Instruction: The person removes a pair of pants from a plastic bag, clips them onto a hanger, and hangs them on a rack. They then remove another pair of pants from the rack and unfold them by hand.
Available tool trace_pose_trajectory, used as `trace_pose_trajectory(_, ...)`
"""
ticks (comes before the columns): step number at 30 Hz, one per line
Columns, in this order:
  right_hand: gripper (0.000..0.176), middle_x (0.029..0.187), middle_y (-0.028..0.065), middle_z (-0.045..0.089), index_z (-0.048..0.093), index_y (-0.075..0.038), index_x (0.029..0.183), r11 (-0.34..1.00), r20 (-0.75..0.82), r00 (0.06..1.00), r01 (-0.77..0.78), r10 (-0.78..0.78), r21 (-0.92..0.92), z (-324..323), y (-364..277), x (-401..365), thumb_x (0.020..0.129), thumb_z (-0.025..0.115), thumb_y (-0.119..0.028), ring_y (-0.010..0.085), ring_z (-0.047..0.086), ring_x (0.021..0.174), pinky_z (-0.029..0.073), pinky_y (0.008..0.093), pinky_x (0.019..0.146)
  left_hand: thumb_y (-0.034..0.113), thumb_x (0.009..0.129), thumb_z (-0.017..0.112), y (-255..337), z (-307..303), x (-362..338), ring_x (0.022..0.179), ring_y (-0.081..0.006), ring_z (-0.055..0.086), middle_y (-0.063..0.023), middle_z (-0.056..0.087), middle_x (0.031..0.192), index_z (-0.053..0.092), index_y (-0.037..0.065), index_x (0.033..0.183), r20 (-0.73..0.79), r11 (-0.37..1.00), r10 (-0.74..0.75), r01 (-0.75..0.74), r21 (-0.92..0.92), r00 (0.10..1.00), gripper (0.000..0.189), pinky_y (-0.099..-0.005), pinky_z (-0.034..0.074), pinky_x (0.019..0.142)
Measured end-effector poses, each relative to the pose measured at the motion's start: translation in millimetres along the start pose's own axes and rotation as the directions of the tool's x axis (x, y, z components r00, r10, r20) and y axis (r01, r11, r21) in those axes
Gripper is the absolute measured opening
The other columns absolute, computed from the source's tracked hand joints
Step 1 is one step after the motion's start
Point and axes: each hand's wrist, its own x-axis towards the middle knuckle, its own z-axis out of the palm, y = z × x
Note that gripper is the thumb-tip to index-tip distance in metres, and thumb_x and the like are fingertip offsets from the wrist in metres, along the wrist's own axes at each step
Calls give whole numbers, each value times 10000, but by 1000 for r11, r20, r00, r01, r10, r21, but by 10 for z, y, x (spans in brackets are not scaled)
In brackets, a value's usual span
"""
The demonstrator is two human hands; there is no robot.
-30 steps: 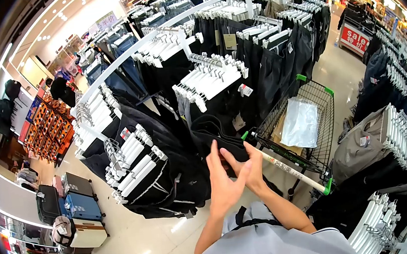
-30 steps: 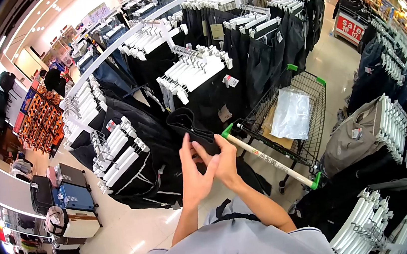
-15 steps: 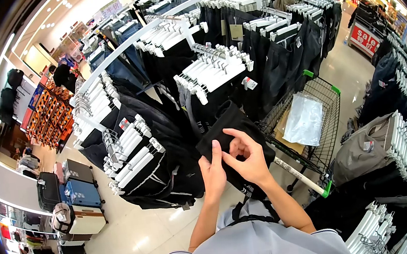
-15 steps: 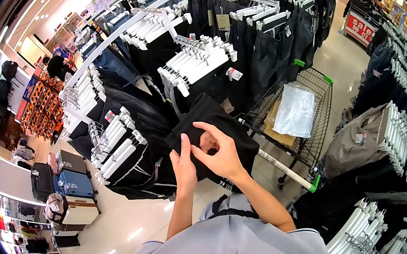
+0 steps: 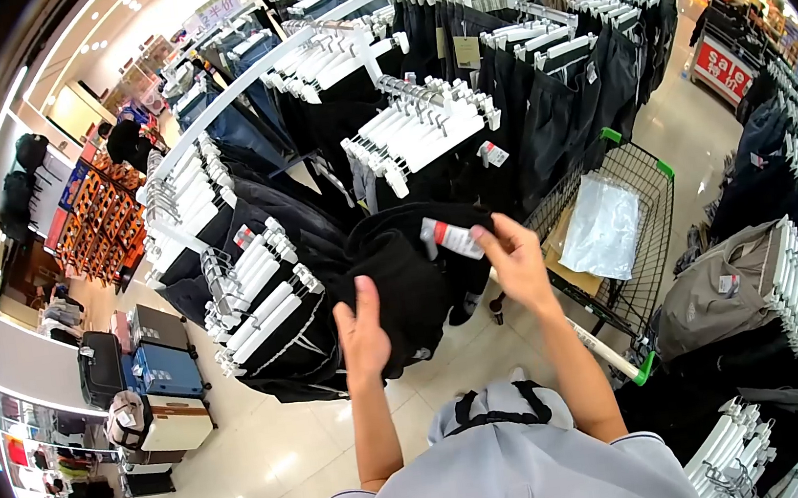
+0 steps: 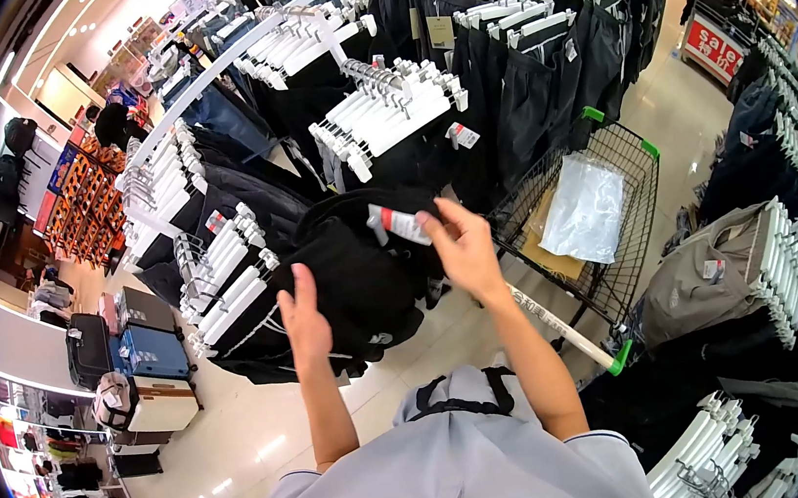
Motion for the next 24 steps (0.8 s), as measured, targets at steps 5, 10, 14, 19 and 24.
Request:
trace_pose_trajectory(5,203,862,-55,625,659,33,1033,999,-110,994,-6,11,53,-419,-56,290,1036,671,-170,8,519,781,440,203,679,574,1030,589,282,-518,145,1091,-210,581,-160,650,1178,600,-94,1195,-261,990,51,-14,140,964,688,-327,453,989)
trace_pose_trajectory(10,201,919,-41,679,677,26,1089,975,-31,1000,11,-5,221,-513,-187,369,1045,662,-171,13,581,799,479,206,701,428,1068,606,90,-855,315,708,-74,453,34,563,772,636,-17,862,-228,952,291,-258,162,929,492,-279,392,648)
trace_pose_trajectory(14,222,955,-44,673,659,54,1154,989,36,998,46,-51,142,-422,-216,267,1032,678,-130,15,584,845,485,207,723,339,1032,687,-10,-930,438,618,-82,397,29,486,658,590,-31,755,-252,898,414,-348,270,874,472,-287,352,566)
trace_pose_trajectory(19,229,946,115,748,708,71,1116,973,185,970,187,-161,-136,-139,-660,-218,928,736,-56,134,682,832,539,276,750,403,1030,652,-513,-1034,453,972,-224,645,-202,719,1049,683,-122,1140,-183,847,312,-185,498,932,537,-330,474,907)
trace_pose_trajectory(24,231,961,159,761,722,48,1093,962,333,929,224,-162,-156,-115,-791,-492,901,760,-74,245,726,798,556,303,728,492,987,664,-1164,-1062,311,691,-142,442,-2,513,728,602,-95,786,-246,960,-221,255,113,944,624,-314,410,657)
